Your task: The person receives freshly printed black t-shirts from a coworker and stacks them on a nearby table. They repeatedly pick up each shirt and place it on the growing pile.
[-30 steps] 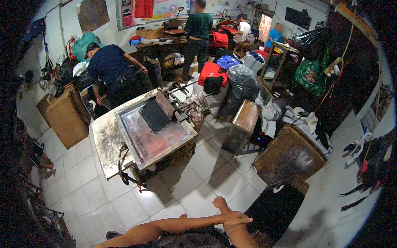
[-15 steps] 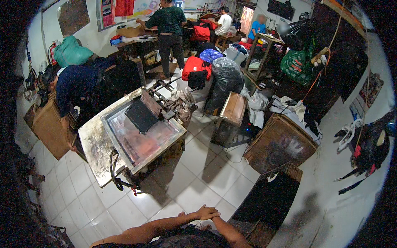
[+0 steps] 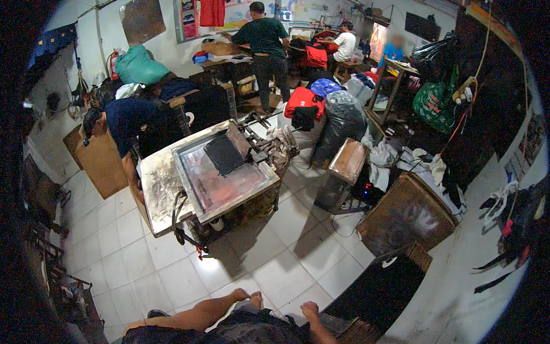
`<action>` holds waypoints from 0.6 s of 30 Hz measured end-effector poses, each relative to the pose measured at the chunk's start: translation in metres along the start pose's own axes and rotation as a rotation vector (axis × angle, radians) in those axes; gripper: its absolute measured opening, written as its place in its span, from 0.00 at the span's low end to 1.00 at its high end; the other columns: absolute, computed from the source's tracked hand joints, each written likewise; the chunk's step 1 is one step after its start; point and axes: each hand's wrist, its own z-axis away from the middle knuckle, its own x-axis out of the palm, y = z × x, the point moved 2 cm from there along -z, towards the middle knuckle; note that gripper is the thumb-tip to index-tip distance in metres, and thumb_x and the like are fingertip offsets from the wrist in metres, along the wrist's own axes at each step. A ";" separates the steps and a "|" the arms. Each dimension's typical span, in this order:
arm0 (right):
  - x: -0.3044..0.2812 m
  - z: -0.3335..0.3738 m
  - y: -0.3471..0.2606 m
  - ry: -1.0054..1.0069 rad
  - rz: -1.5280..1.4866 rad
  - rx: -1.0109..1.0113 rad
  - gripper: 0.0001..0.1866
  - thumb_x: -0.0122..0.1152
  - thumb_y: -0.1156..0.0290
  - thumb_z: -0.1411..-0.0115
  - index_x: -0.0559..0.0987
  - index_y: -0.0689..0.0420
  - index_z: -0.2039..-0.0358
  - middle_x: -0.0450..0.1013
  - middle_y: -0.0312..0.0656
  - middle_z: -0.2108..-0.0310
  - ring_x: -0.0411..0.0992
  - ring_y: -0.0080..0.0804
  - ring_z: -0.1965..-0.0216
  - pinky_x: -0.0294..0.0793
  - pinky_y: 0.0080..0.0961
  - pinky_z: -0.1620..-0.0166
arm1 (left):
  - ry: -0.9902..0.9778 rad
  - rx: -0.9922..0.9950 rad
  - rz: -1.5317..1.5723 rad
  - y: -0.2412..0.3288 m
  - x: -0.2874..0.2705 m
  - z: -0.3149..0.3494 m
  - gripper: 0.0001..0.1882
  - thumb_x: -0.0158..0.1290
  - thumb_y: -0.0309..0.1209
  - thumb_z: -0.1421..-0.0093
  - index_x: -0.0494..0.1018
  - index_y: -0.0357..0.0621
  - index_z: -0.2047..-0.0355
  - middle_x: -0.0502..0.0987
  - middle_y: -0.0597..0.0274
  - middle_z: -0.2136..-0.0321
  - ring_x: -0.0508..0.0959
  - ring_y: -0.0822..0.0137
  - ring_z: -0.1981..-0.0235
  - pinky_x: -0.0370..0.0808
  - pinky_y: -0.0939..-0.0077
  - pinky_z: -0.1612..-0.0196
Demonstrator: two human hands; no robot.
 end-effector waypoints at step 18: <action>0.041 0.033 0.089 -0.122 0.478 -0.347 0.14 0.49 0.59 0.52 0.77 0.54 0.79 0.74 0.42 0.78 0.73 0.40 0.76 0.71 0.37 0.73 | 0.067 -0.183 0.066 0.003 0.096 0.126 0.20 0.47 0.48 0.52 0.76 0.43 0.72 0.76 0.54 0.71 0.75 0.60 0.70 0.72 0.68 0.65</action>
